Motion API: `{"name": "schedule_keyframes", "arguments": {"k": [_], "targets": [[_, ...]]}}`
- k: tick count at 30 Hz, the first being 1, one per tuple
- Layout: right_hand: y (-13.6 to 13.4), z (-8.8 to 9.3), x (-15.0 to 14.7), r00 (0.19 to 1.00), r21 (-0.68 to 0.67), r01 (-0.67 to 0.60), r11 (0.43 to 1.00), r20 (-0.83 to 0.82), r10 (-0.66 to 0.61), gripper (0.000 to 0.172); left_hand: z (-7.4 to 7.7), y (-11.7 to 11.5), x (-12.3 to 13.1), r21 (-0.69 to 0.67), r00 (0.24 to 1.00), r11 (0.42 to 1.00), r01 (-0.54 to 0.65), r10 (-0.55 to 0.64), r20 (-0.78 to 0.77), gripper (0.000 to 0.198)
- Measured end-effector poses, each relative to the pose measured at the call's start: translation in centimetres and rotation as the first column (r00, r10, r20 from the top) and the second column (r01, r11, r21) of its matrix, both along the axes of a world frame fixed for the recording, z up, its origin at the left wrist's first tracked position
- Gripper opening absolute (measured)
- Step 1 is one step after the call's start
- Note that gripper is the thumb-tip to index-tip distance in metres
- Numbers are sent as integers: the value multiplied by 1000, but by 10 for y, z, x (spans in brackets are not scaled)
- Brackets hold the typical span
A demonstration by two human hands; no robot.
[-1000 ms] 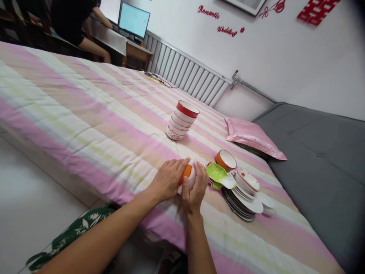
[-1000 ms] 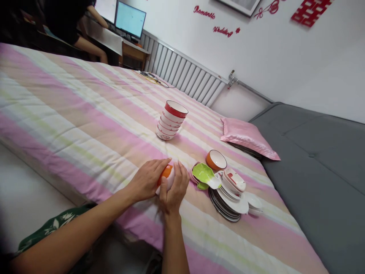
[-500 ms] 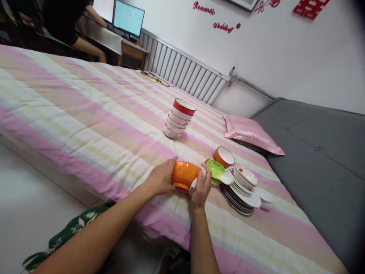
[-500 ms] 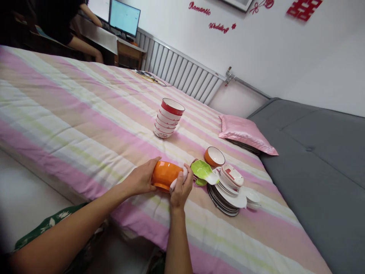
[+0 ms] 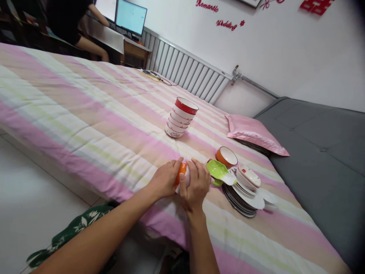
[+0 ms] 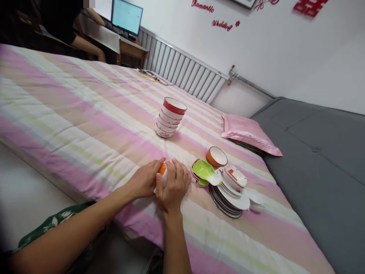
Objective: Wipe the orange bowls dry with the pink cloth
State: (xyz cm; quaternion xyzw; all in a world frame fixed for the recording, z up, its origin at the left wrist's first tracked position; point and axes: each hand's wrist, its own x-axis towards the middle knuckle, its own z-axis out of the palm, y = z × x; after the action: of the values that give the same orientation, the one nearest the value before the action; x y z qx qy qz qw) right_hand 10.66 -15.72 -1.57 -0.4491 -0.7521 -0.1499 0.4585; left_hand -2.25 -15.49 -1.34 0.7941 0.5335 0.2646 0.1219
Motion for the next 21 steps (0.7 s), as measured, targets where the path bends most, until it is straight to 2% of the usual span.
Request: {"name": "schedule_keyframes", "arguments": {"k": [4, 9, 16, 21], "targets": [[0, 0, -4, 999, 16, 41, 999, 20, -41, 33, 0, 0, 1, 9, 1000, 1000, 2, -2, 2, 59], [8, -5, 3, 997, 29, 62, 998, -58, -60, 29, 3, 0, 3, -47, 999, 999, -26, 24, -32, 49], [14, -9, 10, 957, -62, -9, 998, -289, -9, 30, 7, 3, 2, -105, 998, 993, -60, 58, -30, 64], [19, -16, 12, 854, -119, -94, 988, -520, 18, 32, 12, 3, -2, -209, 994, 972, -110, 104, -42, 71]]}}
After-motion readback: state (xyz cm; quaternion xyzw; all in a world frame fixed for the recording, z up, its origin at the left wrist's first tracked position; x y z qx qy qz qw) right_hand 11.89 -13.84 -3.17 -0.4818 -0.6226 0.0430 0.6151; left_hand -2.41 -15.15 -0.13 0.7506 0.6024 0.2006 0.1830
